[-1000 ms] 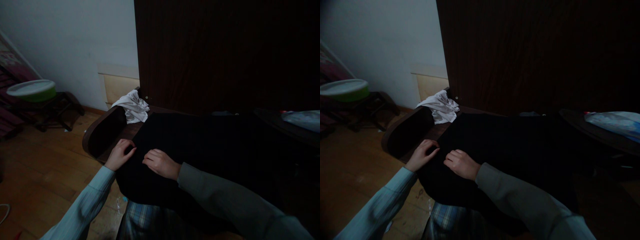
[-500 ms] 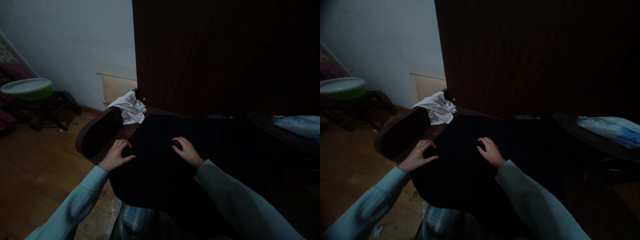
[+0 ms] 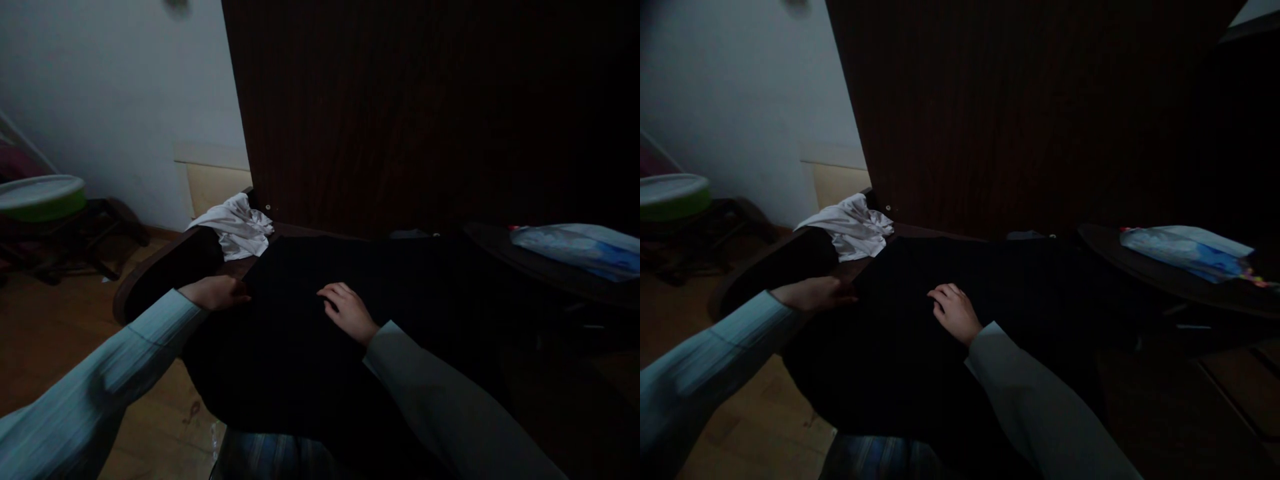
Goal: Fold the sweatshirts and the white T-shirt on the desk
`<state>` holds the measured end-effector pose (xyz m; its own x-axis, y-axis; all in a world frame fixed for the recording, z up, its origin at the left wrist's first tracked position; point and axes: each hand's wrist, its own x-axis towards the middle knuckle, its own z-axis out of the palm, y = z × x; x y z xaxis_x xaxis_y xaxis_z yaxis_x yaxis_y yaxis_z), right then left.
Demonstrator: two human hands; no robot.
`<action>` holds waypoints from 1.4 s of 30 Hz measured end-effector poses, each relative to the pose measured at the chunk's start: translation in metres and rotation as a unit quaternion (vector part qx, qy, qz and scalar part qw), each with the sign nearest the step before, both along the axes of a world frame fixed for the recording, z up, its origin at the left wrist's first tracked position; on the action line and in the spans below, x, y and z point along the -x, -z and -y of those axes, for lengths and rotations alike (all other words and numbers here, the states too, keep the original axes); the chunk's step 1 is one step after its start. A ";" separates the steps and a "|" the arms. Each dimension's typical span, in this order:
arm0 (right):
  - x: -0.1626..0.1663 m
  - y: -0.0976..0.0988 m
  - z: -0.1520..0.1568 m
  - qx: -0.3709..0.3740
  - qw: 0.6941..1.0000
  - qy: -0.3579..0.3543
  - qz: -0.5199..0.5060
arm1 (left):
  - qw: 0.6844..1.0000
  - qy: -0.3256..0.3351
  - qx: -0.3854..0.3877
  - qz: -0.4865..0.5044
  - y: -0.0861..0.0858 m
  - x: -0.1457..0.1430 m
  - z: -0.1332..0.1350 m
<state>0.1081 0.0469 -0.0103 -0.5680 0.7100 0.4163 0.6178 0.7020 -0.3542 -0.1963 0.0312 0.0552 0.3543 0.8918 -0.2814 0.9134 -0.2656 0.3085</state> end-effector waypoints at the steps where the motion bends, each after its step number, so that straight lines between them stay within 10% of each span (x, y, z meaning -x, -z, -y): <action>1: 0.000 0.000 0.000 0.000 1.000 -0.003 -0.004 | 1.000 0.005 -0.005 -0.008 -0.005 -0.004 -0.012; 7: -0.001 0.000 -0.001 0.014 1.000 -0.011 -0.010 | 0.976 -0.024 -0.207 -0.068 -0.012 -0.040 -0.084; 15: 0.000 0.001 0.000 0.007 1.000 -0.020 -0.009 | 0.969 -0.062 -0.236 -0.040 0.022 -0.051 -0.147; 26: 0.000 0.001 -0.002 0.019 0.998 -0.020 -0.053 | 0.950 -0.093 -0.297 0.015 0.064 -0.042 -0.168; 42: 0.000 0.001 -0.008 0.163 0.974 -0.015 -0.157 | 0.965 -0.210 -0.159 0.023 0.038 -0.042 -0.175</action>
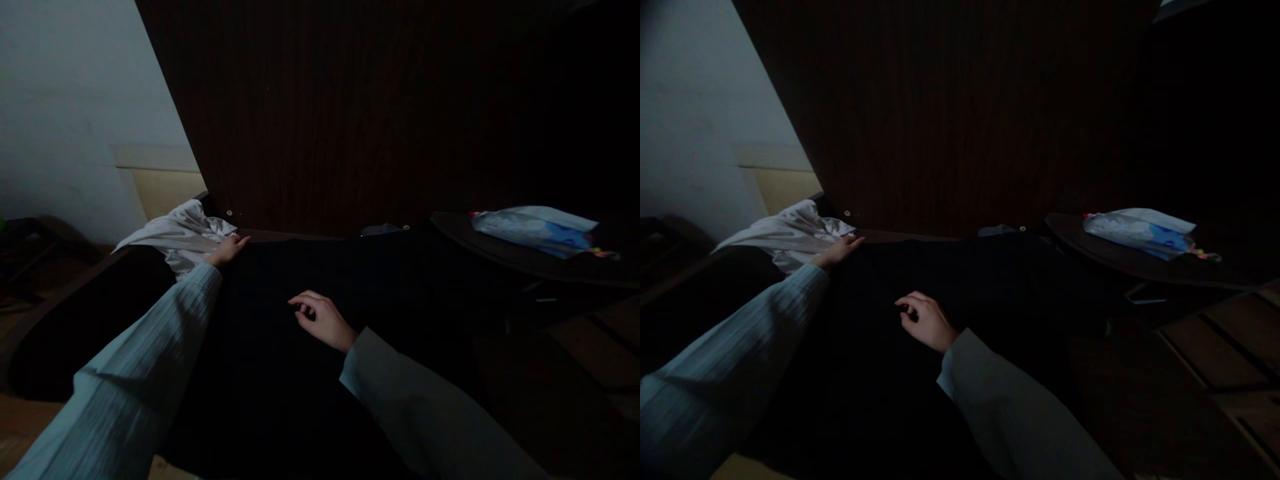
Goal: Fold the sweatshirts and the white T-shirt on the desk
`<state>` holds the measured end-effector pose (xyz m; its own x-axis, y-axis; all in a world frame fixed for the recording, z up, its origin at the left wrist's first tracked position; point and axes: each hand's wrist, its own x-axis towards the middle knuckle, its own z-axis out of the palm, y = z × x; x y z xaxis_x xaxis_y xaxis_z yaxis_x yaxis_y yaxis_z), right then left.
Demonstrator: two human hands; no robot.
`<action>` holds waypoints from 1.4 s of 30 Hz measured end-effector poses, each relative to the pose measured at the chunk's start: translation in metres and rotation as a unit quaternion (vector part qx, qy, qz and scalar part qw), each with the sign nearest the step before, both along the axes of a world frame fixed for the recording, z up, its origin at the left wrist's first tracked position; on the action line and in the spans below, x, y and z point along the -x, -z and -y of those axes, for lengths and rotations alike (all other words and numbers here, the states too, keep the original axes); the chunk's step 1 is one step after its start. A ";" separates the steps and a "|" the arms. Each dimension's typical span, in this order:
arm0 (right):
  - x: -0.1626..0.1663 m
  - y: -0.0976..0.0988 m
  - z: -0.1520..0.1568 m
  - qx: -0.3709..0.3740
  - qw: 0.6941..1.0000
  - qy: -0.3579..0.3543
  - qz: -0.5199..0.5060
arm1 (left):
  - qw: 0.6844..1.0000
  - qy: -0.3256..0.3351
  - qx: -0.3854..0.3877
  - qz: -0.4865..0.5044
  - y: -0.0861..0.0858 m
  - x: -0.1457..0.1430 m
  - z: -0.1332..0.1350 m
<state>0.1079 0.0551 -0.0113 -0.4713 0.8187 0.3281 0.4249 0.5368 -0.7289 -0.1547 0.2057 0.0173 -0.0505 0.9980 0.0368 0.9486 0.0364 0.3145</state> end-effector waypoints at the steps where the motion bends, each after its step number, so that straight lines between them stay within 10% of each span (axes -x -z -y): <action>1: 0.000 0.000 -0.001 0.008 1.000 -0.005 -0.005 | 1.000 -0.001 0.004 0.001 -0.002 0.001 -0.001; 32: -0.002 -0.009 0.010 -0.121 0.990 0.022 0.068 | 0.991 -0.016 -0.087 -0.103 0.011 -0.019 0.022; 42: 0.001 -0.010 0.013 -0.138 0.969 -0.093 0.180 | 0.985 0.010 -0.132 -0.112 0.006 -0.024 0.031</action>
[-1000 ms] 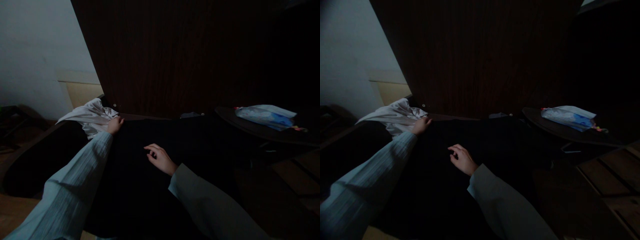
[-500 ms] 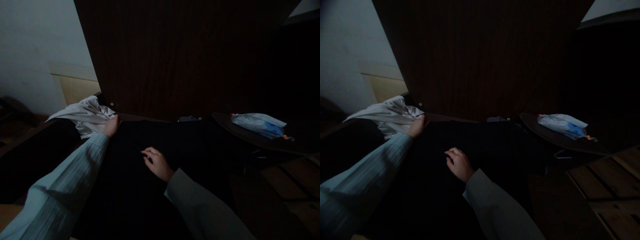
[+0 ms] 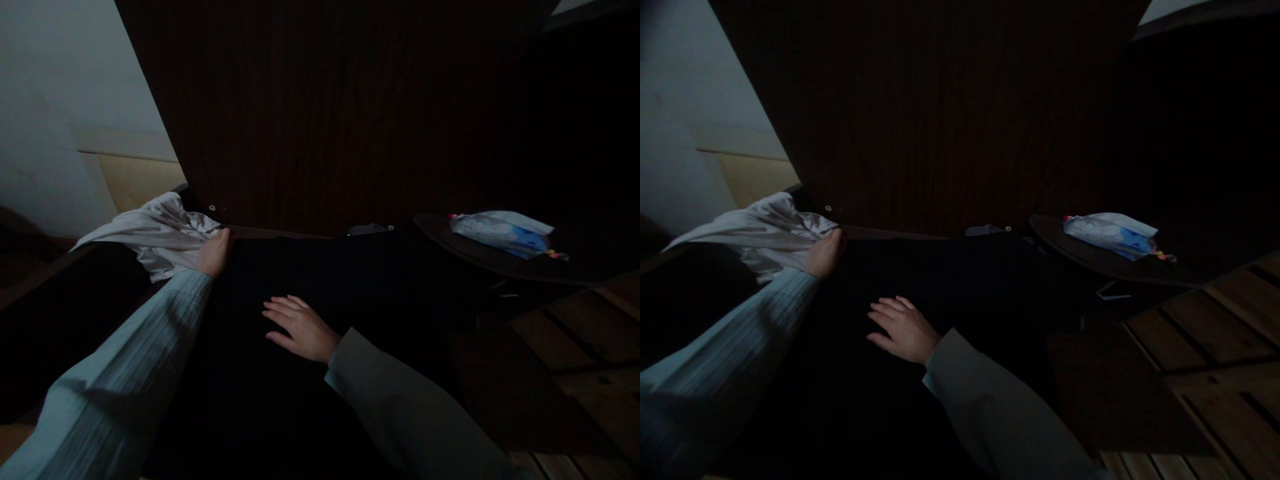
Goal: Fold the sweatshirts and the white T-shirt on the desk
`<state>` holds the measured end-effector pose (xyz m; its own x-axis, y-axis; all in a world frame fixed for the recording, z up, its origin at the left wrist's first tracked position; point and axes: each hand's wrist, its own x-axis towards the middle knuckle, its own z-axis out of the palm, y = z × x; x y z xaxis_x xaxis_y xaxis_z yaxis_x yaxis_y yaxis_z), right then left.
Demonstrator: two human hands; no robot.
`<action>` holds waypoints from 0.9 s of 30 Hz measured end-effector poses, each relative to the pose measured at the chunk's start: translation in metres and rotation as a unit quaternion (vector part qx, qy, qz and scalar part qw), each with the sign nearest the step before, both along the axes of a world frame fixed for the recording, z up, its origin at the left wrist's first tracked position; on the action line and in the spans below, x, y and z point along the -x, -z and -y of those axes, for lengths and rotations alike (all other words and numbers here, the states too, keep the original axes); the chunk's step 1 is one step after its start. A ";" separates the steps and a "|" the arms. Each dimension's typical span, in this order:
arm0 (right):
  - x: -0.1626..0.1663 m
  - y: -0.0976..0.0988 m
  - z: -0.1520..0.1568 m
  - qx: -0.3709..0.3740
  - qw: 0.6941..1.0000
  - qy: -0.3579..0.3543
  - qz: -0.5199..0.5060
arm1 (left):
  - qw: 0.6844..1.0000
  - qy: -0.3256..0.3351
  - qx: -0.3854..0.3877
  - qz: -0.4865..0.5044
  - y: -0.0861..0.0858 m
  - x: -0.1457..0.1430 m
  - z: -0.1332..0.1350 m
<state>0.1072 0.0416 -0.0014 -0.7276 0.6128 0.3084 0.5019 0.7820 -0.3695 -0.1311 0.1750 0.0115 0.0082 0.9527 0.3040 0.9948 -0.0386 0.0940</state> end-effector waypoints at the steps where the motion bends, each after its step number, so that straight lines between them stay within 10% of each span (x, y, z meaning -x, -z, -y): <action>1: 0.001 0.002 -0.001 0.003 1.000 0.008 -0.001 | 1.000 0.005 -0.010 -0.002 0.000 0.000 0.000; 15: 0.001 0.008 -0.004 -0.015 0.999 0.019 -0.033 | 0.997 0.023 -0.067 -0.033 -0.001 -0.001 0.000; 27: 0.001 0.004 -0.003 0.003 1.000 0.021 -0.020 | 0.996 0.004 0.085 0.007 0.003 0.018 -0.029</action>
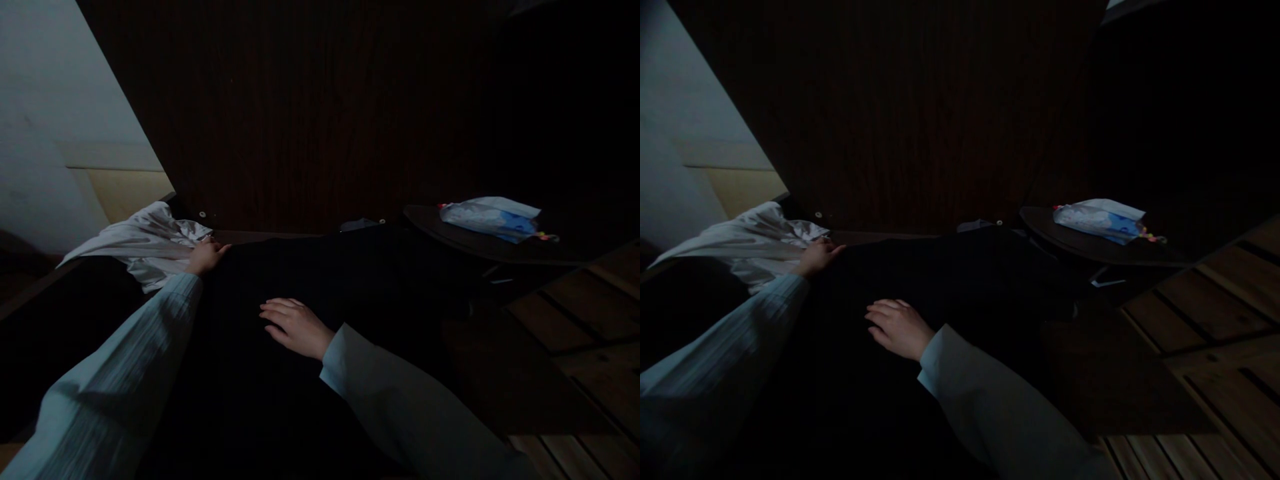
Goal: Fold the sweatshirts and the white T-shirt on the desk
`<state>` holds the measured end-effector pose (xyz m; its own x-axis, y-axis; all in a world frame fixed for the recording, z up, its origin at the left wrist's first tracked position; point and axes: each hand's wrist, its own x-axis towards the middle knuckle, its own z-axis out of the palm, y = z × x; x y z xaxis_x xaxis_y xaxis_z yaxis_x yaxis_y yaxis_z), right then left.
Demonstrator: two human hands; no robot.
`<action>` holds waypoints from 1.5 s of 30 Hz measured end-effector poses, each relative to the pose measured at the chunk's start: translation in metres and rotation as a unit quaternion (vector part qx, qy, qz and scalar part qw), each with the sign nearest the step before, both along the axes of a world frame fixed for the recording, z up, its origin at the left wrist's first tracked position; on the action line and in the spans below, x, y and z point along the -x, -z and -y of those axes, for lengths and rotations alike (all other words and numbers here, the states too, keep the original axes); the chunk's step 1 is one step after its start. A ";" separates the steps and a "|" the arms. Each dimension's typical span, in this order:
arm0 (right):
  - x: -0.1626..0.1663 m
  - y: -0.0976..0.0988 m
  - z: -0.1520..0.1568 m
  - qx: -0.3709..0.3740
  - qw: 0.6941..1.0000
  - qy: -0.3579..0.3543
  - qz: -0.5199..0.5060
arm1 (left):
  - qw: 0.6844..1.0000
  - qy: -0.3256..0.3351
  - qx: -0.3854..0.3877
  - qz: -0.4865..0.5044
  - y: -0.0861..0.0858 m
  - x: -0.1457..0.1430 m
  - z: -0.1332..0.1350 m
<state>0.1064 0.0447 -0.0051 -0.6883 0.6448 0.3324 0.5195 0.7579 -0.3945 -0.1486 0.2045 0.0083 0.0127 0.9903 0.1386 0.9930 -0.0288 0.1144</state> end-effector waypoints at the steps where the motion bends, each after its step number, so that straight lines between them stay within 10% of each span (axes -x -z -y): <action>1: 0.000 0.000 0.000 0.001 1.000 -0.001 -0.002 | 1.000 -0.005 0.011 0.011 -0.001 0.002 -0.003; 15: -0.001 -0.002 0.002 0.012 1.000 0.017 0.010 | 0.987 -0.062 0.101 0.110 -0.003 0.011 -0.013; 28: 0.000 0.000 0.001 0.002 1.000 0.022 0.011 | 0.985 -0.056 -0.151 -0.068 -0.006 -0.018 0.025; 45: 0.000 0.004 -0.001 -0.016 1.000 0.020 0.004 | 0.993 -0.086 0.043 -0.072 -0.007 -0.028 0.022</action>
